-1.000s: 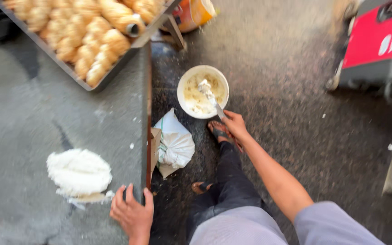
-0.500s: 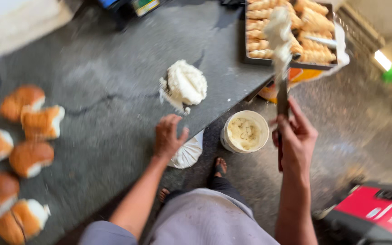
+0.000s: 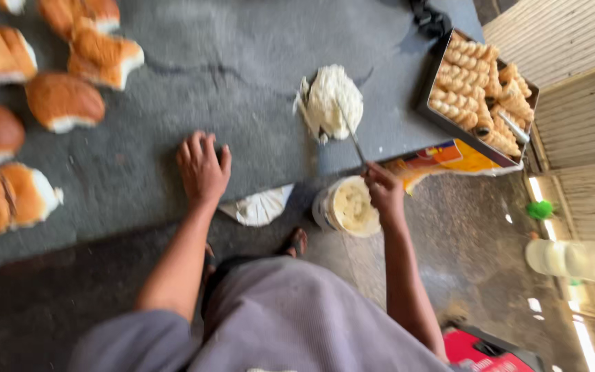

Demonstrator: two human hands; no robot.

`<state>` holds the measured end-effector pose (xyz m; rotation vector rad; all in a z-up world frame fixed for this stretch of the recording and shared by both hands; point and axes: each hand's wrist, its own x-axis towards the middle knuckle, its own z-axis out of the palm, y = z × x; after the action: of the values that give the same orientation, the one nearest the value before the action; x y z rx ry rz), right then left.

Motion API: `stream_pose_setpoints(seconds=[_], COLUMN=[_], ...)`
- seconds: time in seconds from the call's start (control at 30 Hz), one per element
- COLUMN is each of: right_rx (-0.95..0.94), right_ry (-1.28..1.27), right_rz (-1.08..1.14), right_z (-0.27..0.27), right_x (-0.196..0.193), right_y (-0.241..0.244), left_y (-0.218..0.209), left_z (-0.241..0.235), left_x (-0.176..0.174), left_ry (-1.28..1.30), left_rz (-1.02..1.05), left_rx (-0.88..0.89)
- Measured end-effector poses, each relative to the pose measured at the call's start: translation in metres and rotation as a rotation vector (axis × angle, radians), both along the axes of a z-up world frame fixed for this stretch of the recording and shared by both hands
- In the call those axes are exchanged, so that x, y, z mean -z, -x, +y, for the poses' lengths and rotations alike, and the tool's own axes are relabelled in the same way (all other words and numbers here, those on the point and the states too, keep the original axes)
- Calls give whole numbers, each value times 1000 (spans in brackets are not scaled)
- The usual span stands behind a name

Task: The person scoops cream cheese from a bucket onto a countertop and spreads it with a knife. Then the person picks up small bread rolls one by one and spreads cream cheese on their cut surfaces.

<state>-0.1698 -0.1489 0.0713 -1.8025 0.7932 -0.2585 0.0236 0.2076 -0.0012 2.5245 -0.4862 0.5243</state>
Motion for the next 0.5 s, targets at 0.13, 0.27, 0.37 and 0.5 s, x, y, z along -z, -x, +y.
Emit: stream_pose_setpoints(seconds=[0.13, 0.27, 0.37, 0.5], right_rx=[-87, -118, -192, -11], right_ry=[-48, -94, -131, -203], right_rz=[-139, -134, 19, 84], right_z=[-10, 3, 24, 45], right_x=[-59, -79, -57, -13], right_y=[-13, -37, -54, -58], left_y=[-8, -4, -1, -7], left_z=[-2, -6, -4, -8], left_x=[-5, 2, 5, 2], left_ry=[-33, -51, -26, 8], left_rz=[-51, -41, -46, -53], left_rx=[-41, -43, -39, -50])
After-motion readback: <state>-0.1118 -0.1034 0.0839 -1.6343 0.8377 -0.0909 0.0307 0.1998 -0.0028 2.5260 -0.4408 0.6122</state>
